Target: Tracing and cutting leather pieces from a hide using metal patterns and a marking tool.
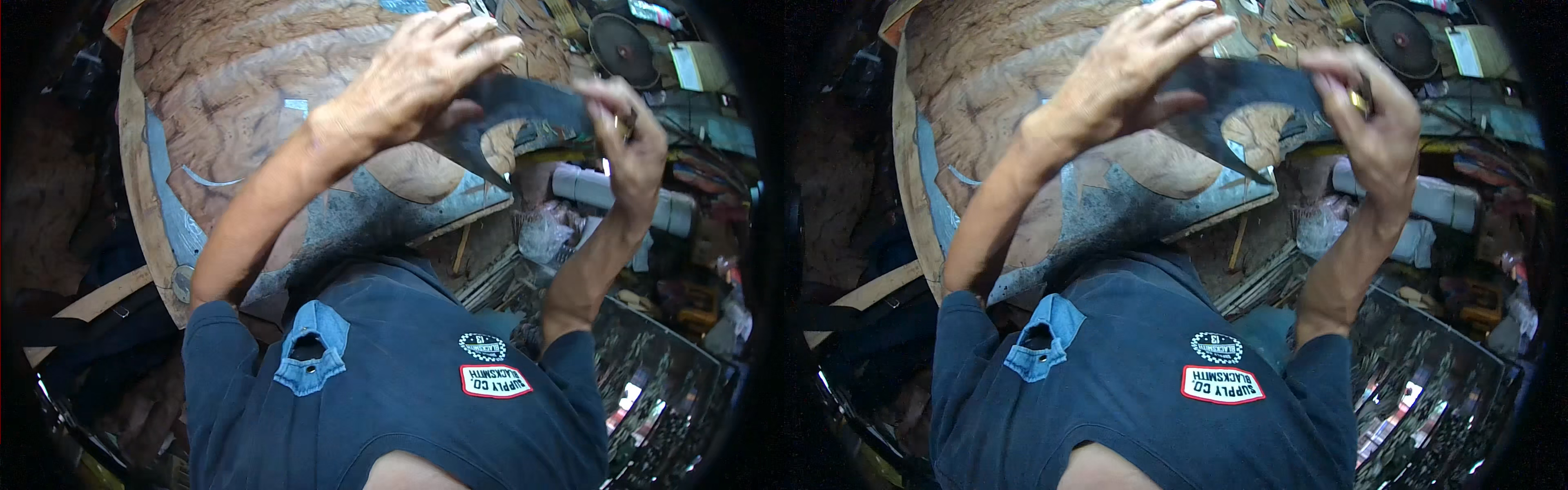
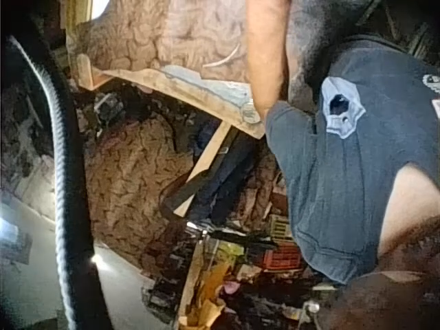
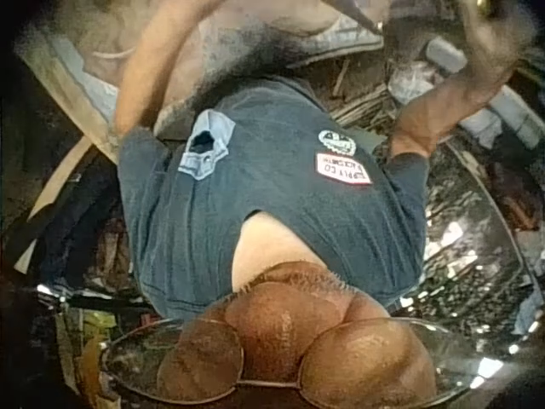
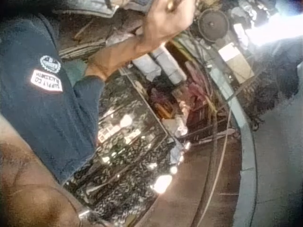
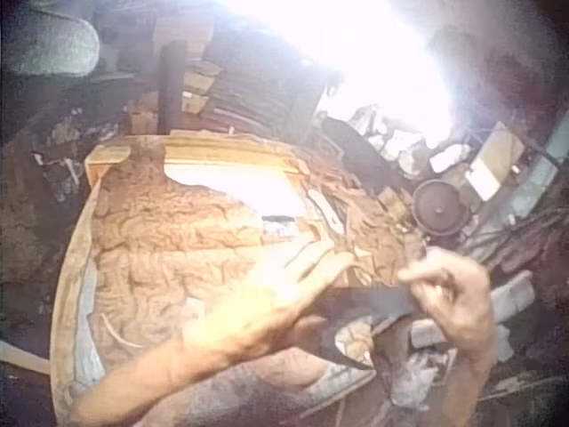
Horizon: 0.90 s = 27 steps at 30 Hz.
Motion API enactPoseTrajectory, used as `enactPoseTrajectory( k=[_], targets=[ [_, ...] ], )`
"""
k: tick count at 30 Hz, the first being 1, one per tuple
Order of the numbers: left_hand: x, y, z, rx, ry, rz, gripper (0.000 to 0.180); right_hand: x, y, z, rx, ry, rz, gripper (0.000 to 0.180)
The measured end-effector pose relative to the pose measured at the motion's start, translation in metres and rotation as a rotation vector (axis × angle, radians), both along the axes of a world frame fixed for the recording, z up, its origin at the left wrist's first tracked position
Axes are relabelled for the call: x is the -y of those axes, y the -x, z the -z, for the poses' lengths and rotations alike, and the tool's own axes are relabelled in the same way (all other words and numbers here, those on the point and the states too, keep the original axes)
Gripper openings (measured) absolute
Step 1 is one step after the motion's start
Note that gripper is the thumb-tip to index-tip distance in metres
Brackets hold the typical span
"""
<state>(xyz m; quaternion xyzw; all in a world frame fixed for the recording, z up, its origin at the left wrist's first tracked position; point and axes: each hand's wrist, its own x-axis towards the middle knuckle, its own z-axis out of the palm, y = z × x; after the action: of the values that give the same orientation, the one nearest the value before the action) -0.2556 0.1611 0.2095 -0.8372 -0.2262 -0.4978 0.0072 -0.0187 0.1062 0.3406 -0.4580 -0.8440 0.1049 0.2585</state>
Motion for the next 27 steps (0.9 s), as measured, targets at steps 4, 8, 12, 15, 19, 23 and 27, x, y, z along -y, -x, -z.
enactPoseTrajectory(
  k=[4, 8, 12, 15, 19, 23, 27],
  targets=[
    [-0.008, 0.006, 0.004, 0.219, 0.638, 0.237, 0.027, -0.033, 0.012, -0.011, 0.232, -0.436, -0.04, 0.018],
    [-0.02, 0.037, 0.06, 0.902, 1.114, 0.155, 0.035, -0.018, 0.014, 0.01, -0.344, -0.398, 0.23, 0.021],
    [-0.02, 0.053, 0.136, 1.507, 1.087, 0.224, 0.021, -0.035, -0.036, 0.131, -0.342, -0.136, 0.301, 0.029],
    [-0.012, 0.024, 0.171, 1.661, 1.158, 0.166, 0.024, -0.04, -0.055, 0.21, -0.619, 0.69, 0.449, 0.053],
    [0.012, -0.022, 0.205, 1.733, 1.31, 0.102, 0.03, -0.035, -0.071, 0.277, -0.722, 0.927, 0.341, 0.054],
    [0.027, -0.048, 0.226, 1.765, 1.369, 0.051, 0.03, -0.036, -0.084, 0.311, -0.761, 1.037, 0.387, 0.042],
    [0.022, -0.023, 0.253, 1.171, 1.178, -0.574, 0.044, -0.032, -0.087, 0.315, -0.667, 1.075, 0.442, 0.055]
  ],
)
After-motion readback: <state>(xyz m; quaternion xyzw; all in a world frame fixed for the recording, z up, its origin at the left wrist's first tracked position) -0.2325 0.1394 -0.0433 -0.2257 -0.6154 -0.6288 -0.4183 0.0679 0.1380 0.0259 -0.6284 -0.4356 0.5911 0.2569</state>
